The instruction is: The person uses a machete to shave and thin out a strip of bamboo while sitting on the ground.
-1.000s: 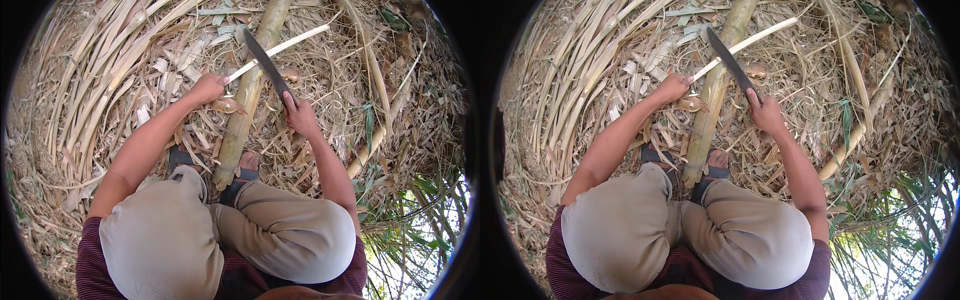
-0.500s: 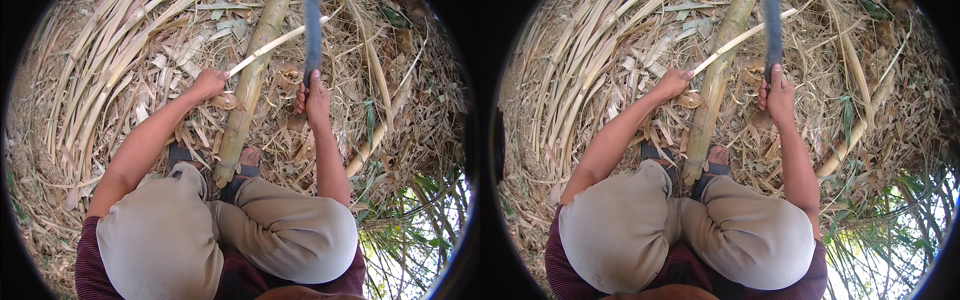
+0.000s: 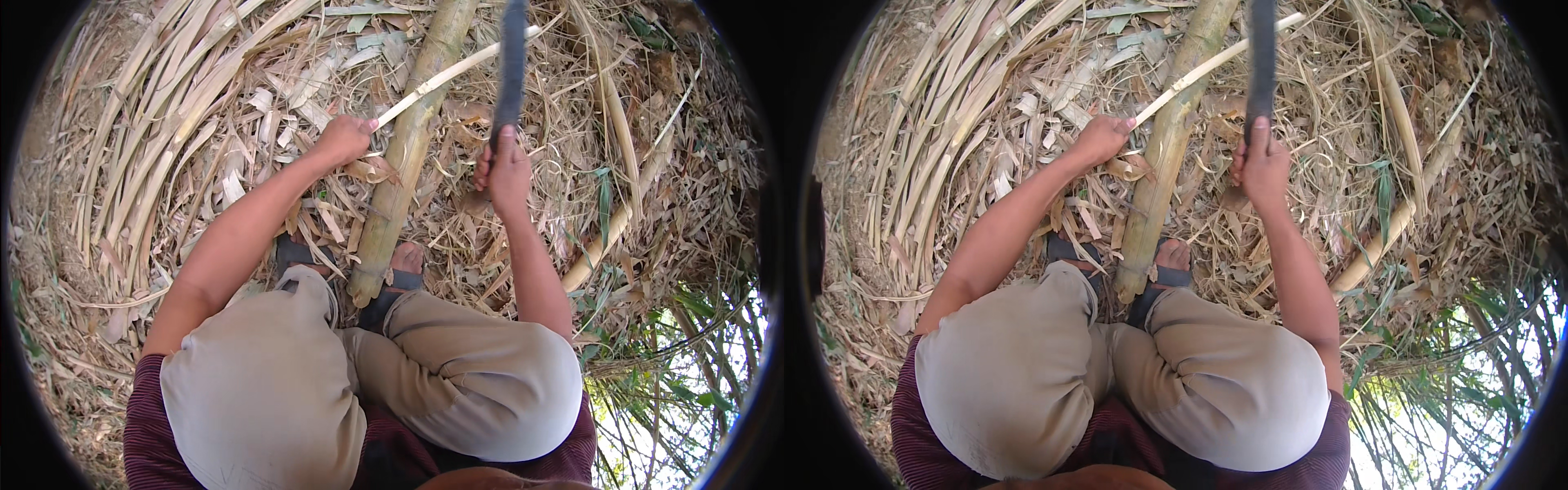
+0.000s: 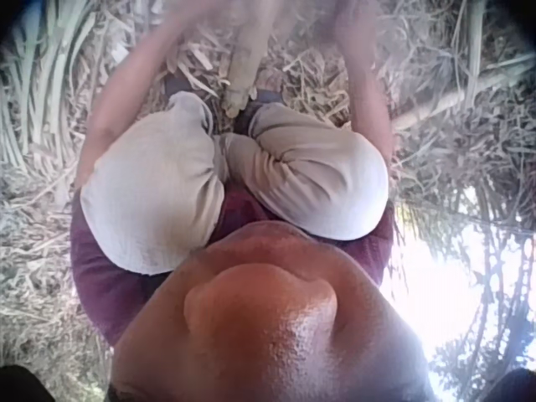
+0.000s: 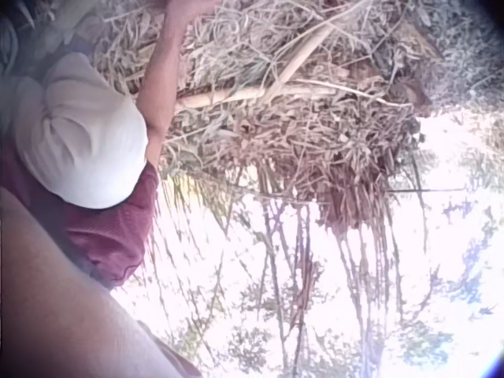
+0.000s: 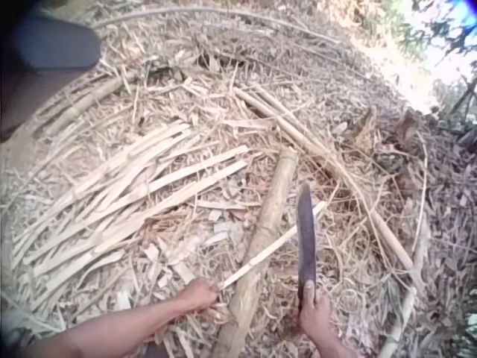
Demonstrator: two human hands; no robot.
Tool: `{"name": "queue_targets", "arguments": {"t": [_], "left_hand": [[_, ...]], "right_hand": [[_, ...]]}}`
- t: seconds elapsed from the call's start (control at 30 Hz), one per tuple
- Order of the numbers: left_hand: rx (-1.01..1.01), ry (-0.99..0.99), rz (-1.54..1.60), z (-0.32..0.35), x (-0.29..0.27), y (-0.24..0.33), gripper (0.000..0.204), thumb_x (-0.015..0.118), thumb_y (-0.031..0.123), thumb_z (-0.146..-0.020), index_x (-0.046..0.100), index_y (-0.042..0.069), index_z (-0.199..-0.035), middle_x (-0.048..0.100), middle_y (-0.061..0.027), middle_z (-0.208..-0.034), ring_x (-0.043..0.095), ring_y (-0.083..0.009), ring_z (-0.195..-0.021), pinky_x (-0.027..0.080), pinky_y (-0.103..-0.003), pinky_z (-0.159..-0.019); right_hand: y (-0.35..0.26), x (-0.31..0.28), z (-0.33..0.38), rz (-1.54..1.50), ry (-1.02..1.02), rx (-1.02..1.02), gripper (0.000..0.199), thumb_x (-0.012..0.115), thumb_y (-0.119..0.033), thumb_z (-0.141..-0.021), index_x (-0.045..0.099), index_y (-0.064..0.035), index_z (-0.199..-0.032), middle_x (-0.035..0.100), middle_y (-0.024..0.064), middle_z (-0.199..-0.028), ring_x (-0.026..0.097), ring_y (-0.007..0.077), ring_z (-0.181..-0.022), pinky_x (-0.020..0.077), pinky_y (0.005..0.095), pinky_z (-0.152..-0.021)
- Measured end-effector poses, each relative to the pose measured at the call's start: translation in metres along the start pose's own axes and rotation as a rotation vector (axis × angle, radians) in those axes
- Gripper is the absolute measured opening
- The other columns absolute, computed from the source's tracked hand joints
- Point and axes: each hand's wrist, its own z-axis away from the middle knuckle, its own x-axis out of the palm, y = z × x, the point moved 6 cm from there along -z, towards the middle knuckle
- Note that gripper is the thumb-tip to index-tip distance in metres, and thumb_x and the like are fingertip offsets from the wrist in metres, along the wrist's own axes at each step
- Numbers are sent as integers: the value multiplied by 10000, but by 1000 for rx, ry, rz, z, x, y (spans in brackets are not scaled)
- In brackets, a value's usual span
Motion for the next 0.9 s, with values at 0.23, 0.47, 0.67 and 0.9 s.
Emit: {"name": "queue_targets", "arguments": {"t": [0.23,0.47,0.67,0.9], "left_hand": [[-55,-4,-23,-1,1,-7,588,400,463,-1012,668,-44,-882,649,-272,-870,618,-443,-874,479,-494,-811],[-80,-8,-48,8,-2,-5,572,379,445,-1021,669,-31,-890,652,-263,-845,628,-436,-871,488,-497,-804],[-45,-38,-90,6,5,-7,528,391,412,-1021,682,-23,-950,659,-266,-881,636,-425,-869,491,-492,-804],[-70,18,79,9,-2,-5,593,453,487,-990,627,-34,-763,599,-160,-660,571,-288,-649,450,-417,-692]], "right_hand": [[-7,-6,-4,152,-74,136,565,446,-522,-1000,483,-76,-654,450,-5,-502,413,97,-387,343,268,-364],[4,-4,-3,562,-173,134,559,457,-516,-998,528,-82,-653,469,2,-490,441,98,-392,361,265,-366],[4,1,3,445,-133,98,550,428,-505,-1012,490,-84,-663,453,-3,-499,443,102,-396,352,268,-365],[25,2,7,185,-227,397,528,477,-501,-996,531,-48,-732,453,3,-524,415,102,-397,345,265,-370]]}}
